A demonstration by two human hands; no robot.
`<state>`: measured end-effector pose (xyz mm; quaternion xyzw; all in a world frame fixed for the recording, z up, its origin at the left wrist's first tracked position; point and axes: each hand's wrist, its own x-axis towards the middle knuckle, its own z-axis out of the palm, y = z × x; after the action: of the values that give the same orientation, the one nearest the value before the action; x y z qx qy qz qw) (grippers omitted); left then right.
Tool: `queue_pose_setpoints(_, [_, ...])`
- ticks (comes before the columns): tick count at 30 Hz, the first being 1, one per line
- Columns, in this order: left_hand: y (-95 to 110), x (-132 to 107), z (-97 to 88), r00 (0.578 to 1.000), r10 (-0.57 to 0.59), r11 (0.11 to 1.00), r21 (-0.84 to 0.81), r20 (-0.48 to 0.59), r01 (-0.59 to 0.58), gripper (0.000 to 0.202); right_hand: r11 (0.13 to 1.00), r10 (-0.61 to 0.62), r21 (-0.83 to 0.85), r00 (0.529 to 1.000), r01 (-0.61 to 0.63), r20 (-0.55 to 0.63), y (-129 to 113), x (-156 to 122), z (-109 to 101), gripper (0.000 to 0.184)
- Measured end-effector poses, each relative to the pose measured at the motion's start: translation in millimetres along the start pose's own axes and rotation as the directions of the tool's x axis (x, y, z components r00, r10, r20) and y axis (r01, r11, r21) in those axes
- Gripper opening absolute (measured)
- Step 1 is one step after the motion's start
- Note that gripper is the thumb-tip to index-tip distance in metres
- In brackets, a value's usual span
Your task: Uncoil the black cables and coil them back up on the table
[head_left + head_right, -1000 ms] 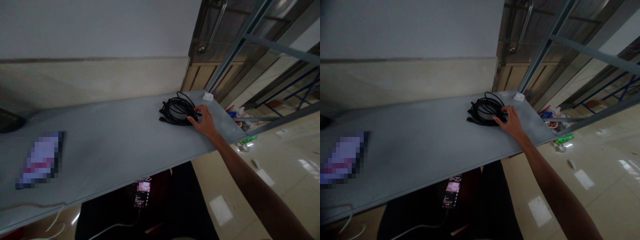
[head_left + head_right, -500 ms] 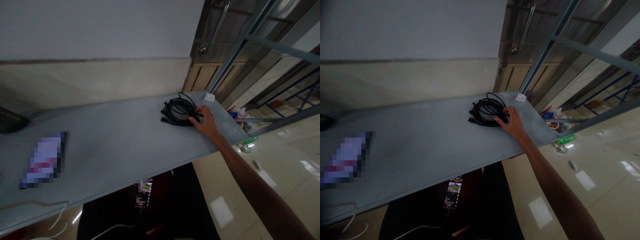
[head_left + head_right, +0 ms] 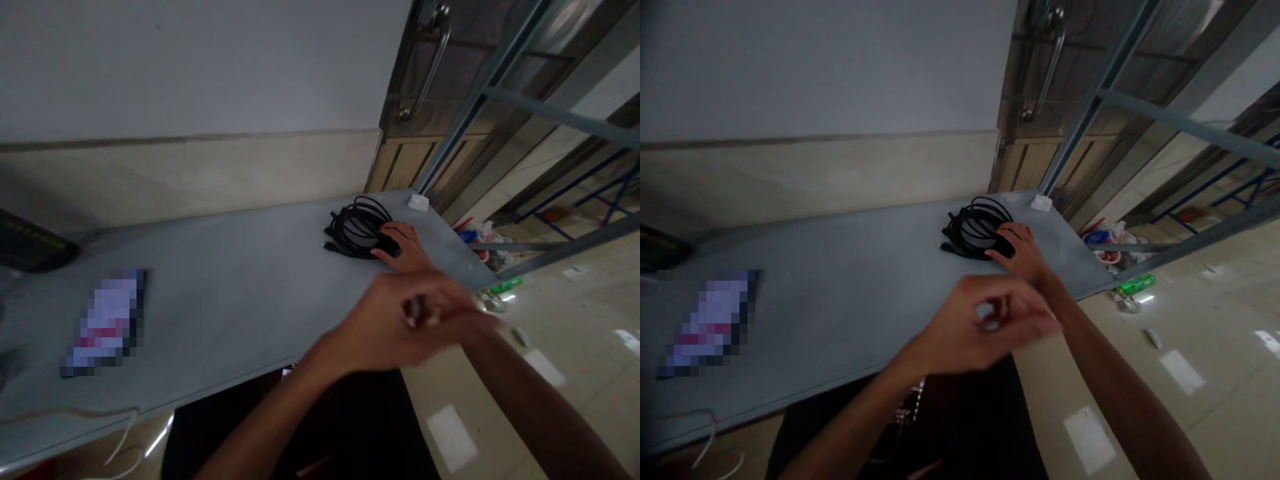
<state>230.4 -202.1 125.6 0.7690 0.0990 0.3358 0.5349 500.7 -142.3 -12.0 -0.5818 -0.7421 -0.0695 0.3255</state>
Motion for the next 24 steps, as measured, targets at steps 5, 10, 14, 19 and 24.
queue_pose_setpoints(5, [-70, -5, -130.7, 0.896, -0.054, 0.966, 0.205, -0.440, 0.158, 0.030, 1.000, -0.006, 0.002, 1.000, 0.006, 0.011, 1, 1, 4, 0.049])
queue_pose_setpoints(10, [-127, -41, -243.4, 0.695, -0.019, 0.923, 0.255, -0.719, 0.289, 0.033, 1.000, -0.001, -0.027, 1.000, 0.001, -0.003, 2, 2, 8, 0.050])
queue_pose_setpoints(14, [-143, -65, -265.4, 0.567, -0.021, 0.932, 0.189, -0.823, 0.308, 0.036, 0.999, -0.005, -0.034, 1.000, 0.004, -0.018, 2, 1, 7, 0.055])
queue_pose_setpoints(19, [-146, -69, -261.4, 0.495, -0.073, 0.977, 0.036, -0.866, 0.208, 0.046, 0.999, -0.007, -0.051, 0.999, 0.009, 0.039, 2, -1, 2, 0.077])
queue_pose_setpoints(24, [-154, -73, -264.8, 0.543, -0.018, 0.970, 0.116, -0.840, 0.212, 0.041, 0.992, -0.092, -0.072, 0.978, 0.107, 0.189, -12, 6, 1, 0.079])
